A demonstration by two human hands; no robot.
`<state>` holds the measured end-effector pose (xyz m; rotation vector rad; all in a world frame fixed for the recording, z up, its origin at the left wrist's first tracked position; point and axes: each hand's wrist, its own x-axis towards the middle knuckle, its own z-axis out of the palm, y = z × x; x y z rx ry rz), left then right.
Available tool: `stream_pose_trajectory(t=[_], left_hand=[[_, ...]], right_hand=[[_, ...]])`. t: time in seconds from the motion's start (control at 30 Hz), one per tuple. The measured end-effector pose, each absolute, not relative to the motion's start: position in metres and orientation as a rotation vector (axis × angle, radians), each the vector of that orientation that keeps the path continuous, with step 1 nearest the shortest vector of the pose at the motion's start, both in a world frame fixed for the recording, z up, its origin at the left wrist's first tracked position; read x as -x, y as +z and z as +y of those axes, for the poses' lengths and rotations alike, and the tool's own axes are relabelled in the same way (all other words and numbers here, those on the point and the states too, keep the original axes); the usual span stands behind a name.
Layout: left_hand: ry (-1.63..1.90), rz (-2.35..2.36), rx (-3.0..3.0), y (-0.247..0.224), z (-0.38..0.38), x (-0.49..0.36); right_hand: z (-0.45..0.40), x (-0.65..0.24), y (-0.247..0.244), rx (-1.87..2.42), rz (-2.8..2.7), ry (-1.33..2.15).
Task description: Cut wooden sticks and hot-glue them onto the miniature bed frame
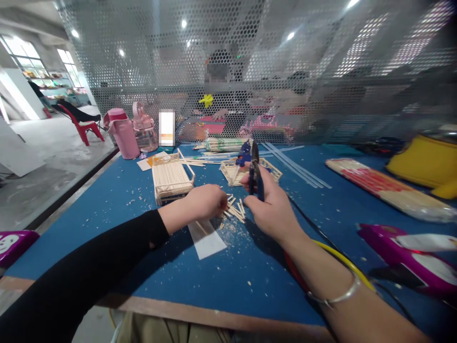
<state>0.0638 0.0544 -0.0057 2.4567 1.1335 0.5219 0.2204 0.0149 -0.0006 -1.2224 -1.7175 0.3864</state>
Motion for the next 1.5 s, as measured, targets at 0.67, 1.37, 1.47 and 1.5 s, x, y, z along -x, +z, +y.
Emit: stream_pose_trajectory(t=[0.67, 1.37, 1.47, 1.5], left_hand=[[0.874, 0.891, -1.208, -0.013, -0.02, -0.019], [1.052, 0.879, -1.172, -0.018, -0.019, -0.017], [1.05, 0.876, -1.229, -0.017, -0.019, -0.016], [1.048, 0.875, -1.25, -0.016, -0.019, -0.016]], right_hand=[[0.0, -0.209, 0.003, 1.16, -2.145, 0.491], [-0.007, -0.212, -0.006, 1.227, -2.569, 0.323], [-0.008, -0.21, -0.005, 1.241, -2.548, 0.343], [-0.008, -0.21, -0.005, 1.24, -2.543, 0.346]])
